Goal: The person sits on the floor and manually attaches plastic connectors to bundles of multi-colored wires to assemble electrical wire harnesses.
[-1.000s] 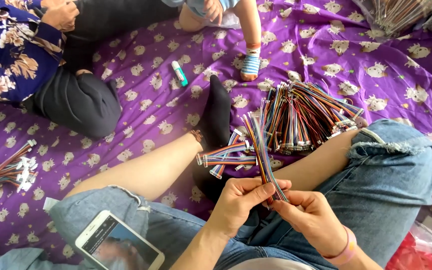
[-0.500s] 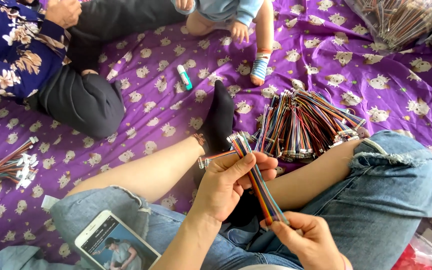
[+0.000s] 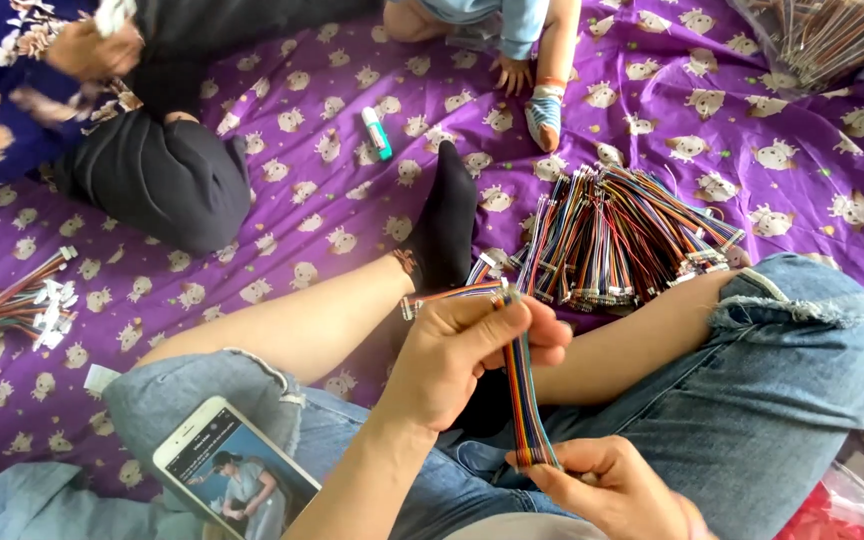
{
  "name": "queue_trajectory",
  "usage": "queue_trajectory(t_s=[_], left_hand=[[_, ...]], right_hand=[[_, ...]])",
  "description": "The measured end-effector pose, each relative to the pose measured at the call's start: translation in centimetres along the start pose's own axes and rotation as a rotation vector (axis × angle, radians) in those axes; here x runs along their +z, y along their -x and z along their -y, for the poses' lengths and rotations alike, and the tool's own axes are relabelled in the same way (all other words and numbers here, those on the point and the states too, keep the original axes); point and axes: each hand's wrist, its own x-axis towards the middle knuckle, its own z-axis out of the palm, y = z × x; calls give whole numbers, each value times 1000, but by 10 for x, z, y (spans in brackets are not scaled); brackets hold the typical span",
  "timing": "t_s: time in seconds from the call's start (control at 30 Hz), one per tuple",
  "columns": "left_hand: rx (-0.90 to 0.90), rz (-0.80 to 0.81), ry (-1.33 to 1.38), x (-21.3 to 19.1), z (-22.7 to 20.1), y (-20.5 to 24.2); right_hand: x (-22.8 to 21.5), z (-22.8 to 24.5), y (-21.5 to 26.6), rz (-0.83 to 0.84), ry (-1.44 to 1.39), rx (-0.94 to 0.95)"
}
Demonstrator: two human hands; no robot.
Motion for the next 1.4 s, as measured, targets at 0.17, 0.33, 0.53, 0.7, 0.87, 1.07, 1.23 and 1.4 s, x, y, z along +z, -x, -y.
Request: queue_trajectory(t_s=[0.17, 0.33, 0.53, 0.7, 0.87, 1.07, 1.23, 1.4], left_hand=[[-129, 132, -83, 14, 1, 10], [-229, 99, -136, 19, 8, 11], [-226, 138, -161, 12, 8, 12], [-188, 119, -289, 21, 3, 12], [-179, 112, -366, 20, 2, 16], [-259, 162, -212, 13, 5, 14], [-326, 248, 5, 2, 12, 13], [-270, 77, -282, 23, 7, 15]], right_hand=[[-21, 39, -9, -182, -270, -246], [1, 90, -9, -25, -438, -397], [2, 80, -9, -35, -407, -405], [4, 84, -3, -93, -346, -444], [1, 71, -6, -88, -438, -421], [6, 79, -6, -23, -366, -507], [2, 75, -4, -82, -115, -440], [18, 79, -8, -253, -215, -459]])
